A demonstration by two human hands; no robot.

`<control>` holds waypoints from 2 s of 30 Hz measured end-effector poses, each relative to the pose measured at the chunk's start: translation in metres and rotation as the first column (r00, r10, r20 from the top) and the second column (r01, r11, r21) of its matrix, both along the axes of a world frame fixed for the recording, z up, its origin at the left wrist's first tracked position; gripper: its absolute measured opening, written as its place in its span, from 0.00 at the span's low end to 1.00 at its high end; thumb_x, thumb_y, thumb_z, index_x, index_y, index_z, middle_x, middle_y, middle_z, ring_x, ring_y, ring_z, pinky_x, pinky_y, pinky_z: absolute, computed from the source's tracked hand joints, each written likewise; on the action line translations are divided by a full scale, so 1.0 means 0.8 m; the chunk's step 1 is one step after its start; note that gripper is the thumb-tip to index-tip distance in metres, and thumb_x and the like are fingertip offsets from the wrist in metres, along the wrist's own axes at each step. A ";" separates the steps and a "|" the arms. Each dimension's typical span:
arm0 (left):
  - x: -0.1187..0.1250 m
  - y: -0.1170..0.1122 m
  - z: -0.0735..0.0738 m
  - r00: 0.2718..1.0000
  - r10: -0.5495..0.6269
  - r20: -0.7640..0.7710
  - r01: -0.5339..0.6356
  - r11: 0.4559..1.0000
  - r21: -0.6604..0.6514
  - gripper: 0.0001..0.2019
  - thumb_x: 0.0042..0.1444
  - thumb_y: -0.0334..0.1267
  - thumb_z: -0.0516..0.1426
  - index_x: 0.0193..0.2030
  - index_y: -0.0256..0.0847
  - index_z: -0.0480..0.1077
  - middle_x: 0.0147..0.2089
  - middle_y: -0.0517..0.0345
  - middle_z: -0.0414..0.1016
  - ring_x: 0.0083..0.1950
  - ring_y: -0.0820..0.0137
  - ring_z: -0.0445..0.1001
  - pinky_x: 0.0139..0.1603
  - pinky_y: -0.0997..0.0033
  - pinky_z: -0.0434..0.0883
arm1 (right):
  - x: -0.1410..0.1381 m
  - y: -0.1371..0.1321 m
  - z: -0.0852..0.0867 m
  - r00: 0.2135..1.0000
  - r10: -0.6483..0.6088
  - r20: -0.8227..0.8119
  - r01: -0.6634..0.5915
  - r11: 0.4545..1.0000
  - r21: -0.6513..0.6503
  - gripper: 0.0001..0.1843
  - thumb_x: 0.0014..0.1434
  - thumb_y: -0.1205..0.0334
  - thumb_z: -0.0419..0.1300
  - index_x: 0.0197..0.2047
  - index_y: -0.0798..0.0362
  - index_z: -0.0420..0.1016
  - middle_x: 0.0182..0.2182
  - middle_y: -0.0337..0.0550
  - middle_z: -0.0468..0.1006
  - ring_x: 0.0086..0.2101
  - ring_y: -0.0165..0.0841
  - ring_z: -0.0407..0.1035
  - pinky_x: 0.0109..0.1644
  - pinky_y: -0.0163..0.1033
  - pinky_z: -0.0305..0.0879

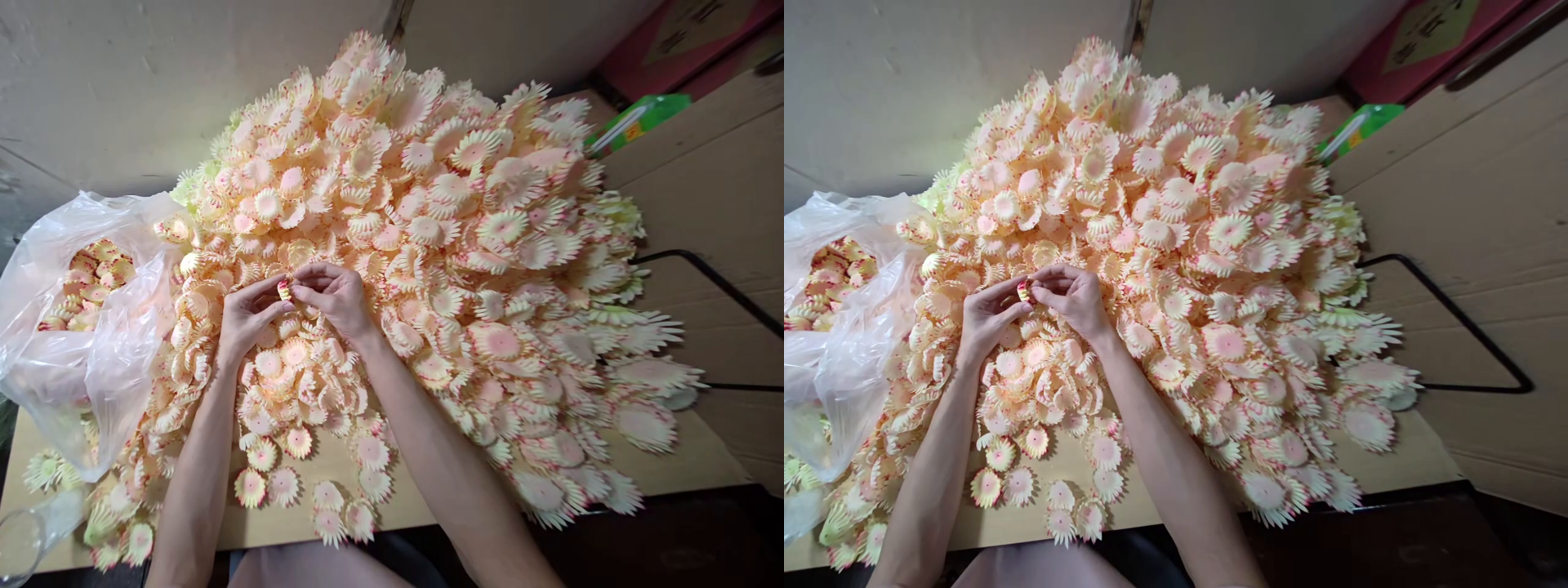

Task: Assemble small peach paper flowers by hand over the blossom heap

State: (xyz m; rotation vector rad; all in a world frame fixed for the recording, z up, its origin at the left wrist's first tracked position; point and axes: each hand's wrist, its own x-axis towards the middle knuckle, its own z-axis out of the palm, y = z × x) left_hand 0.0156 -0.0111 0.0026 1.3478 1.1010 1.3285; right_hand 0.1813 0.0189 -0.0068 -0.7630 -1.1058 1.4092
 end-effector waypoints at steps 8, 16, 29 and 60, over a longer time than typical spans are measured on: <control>0.003 -0.005 0.003 0.994 0.088 -0.066 -0.089 0.996 -0.022 0.24 0.43 0.41 0.71 0.49 0.36 0.80 0.43 0.50 0.82 0.39 0.68 0.80 0.45 0.70 0.77 | 0.000 0.001 0.000 0.999 -0.033 -0.012 0.033 0.999 -0.003 0.15 0.42 0.59 0.74 0.34 0.54 0.79 0.31 0.40 0.81 0.32 0.29 0.76 0.40 0.33 0.73; -0.001 -0.003 -0.004 0.978 0.171 -0.119 -0.164 0.984 0.066 0.20 0.47 0.43 0.70 0.46 0.36 0.82 0.41 0.51 0.83 0.37 0.69 0.80 0.43 0.72 0.76 | 0.001 -0.001 0.004 1.000 -0.031 0.004 0.031 0.999 -0.009 0.15 0.45 0.56 0.73 0.34 0.54 0.79 0.33 0.41 0.81 0.34 0.30 0.76 0.43 0.35 0.73; 0.001 -0.004 -0.001 0.992 0.119 -0.047 -0.118 0.992 0.039 0.22 0.45 0.42 0.71 0.48 0.39 0.81 0.45 0.51 0.82 0.41 0.66 0.81 0.47 0.69 0.77 | 0.002 -0.002 0.003 1.000 -0.004 0.011 0.003 1.000 0.006 0.16 0.45 0.54 0.73 0.35 0.54 0.79 0.33 0.42 0.81 0.35 0.31 0.76 0.44 0.35 0.73; -0.001 -0.002 0.001 0.999 -0.037 -0.036 0.038 0.999 0.032 0.28 0.41 0.39 0.73 0.53 0.41 0.79 0.53 0.48 0.79 0.51 0.58 0.80 0.55 0.59 0.78 | 0.004 -0.004 0.004 0.998 0.054 -0.029 -0.054 0.999 -0.004 0.18 0.43 0.57 0.75 0.37 0.54 0.79 0.32 0.42 0.82 0.35 0.33 0.79 0.43 0.36 0.76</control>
